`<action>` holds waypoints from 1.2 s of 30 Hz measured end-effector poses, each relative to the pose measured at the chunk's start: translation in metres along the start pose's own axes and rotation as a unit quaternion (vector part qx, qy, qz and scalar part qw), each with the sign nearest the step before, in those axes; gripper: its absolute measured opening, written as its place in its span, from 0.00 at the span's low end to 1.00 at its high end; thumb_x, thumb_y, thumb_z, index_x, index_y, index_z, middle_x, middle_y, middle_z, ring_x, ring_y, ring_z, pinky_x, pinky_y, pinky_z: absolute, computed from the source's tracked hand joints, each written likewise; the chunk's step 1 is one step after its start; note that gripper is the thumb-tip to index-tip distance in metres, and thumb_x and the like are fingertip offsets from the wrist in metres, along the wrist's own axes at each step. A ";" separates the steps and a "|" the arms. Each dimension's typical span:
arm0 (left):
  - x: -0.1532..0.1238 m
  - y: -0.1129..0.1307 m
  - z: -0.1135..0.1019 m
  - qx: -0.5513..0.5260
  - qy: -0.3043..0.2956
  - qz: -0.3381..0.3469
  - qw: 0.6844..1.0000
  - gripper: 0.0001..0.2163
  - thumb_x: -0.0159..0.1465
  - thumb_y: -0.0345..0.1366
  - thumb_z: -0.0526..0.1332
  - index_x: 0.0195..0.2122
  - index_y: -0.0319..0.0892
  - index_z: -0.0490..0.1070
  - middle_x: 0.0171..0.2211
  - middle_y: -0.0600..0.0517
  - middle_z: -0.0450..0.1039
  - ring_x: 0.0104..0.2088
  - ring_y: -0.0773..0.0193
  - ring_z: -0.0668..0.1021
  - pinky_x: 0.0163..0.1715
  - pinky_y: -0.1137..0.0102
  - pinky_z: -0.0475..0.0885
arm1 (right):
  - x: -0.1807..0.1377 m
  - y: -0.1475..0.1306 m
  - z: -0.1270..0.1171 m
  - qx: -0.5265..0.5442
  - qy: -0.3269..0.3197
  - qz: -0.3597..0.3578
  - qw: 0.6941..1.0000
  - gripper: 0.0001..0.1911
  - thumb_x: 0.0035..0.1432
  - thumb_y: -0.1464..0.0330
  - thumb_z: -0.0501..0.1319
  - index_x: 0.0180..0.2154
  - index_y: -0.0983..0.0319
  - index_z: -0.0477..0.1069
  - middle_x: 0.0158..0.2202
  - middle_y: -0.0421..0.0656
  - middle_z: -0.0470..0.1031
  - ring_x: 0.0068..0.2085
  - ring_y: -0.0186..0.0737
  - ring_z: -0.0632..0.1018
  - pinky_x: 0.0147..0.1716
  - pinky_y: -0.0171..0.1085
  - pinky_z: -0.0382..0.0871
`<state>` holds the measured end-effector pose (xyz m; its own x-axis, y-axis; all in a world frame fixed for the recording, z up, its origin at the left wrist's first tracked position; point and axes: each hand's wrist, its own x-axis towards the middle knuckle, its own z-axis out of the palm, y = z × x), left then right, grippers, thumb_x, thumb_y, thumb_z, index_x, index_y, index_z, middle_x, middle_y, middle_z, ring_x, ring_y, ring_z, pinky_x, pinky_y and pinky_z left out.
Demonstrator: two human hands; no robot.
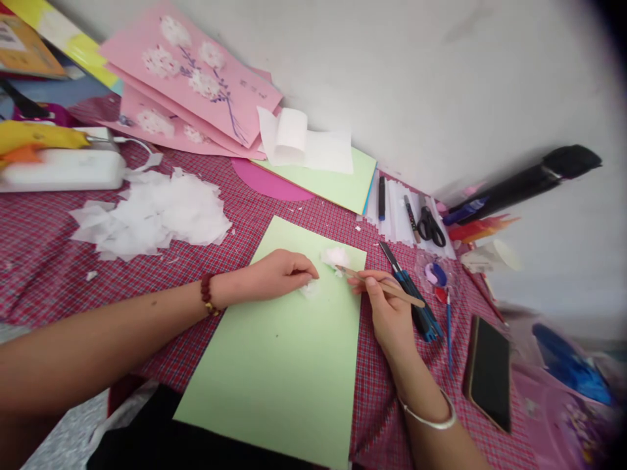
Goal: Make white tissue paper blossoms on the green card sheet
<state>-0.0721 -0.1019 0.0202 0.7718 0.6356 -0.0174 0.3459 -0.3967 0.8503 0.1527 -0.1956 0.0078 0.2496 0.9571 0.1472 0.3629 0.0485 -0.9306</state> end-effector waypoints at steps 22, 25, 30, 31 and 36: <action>-0.003 0.001 0.005 -0.021 0.009 -0.035 0.999 0.07 0.56 0.29 0.58 0.34 0.38 0.73 0.24 0.55 0.71 0.25 0.72 0.70 0.25 0.78 0.63 | 0.000 0.011 -0.006 0.125 0.082 0.021 0.989 0.07 0.59 0.65 0.58 0.30 0.61 0.70 0.23 0.37 0.70 0.26 0.36 0.73 0.30 0.37 0.67; -0.002 0.001 0.005 -0.011 0.007 -0.031 0.999 0.07 0.57 0.31 0.57 0.34 0.38 0.74 0.27 0.53 0.73 0.26 0.71 0.71 0.26 0.77 0.64 | -0.002 0.006 -0.005 0.110 0.063 0.009 0.992 0.07 0.59 0.65 0.58 0.31 0.60 0.71 0.25 0.37 0.71 0.28 0.36 0.73 0.32 0.37 0.67; -0.001 0.001 0.003 0.032 0.008 0.001 0.999 0.08 0.59 0.31 0.56 0.34 0.38 0.74 0.30 0.53 0.75 0.29 0.70 0.73 0.29 0.76 0.64 | -0.005 -0.008 -0.002 -0.003 -0.020 -0.019 1.000 0.07 0.60 0.65 0.58 0.31 0.58 0.73 0.28 0.40 0.74 0.31 0.38 0.76 0.33 0.38 0.70; -0.001 0.002 0.003 0.037 0.008 0.002 0.999 0.08 0.59 0.31 0.56 0.34 0.39 0.74 0.30 0.53 0.75 0.30 0.70 0.73 0.30 0.76 0.64 | -0.005 -0.009 -0.002 -0.014 -0.017 -0.022 1.000 0.07 0.60 0.65 0.58 0.31 0.58 0.73 0.28 0.40 0.74 0.31 0.38 0.75 0.32 0.38 0.69; -0.002 0.000 0.004 0.033 0.003 0.010 0.999 0.08 0.59 0.30 0.56 0.34 0.38 0.74 0.31 0.52 0.75 0.31 0.69 0.74 0.31 0.76 0.65 | -0.003 -0.001 -0.008 0.010 0.026 -0.002 1.000 0.07 0.59 0.66 0.58 0.29 0.60 0.71 0.25 0.39 0.72 0.28 0.37 0.73 0.29 0.37 0.68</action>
<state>-0.0718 -0.1060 0.0186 0.7755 0.6313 0.0029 0.3649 -0.4520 0.8140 0.1585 -0.2010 0.0112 0.2952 0.9406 0.1677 0.3461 0.0583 -0.9364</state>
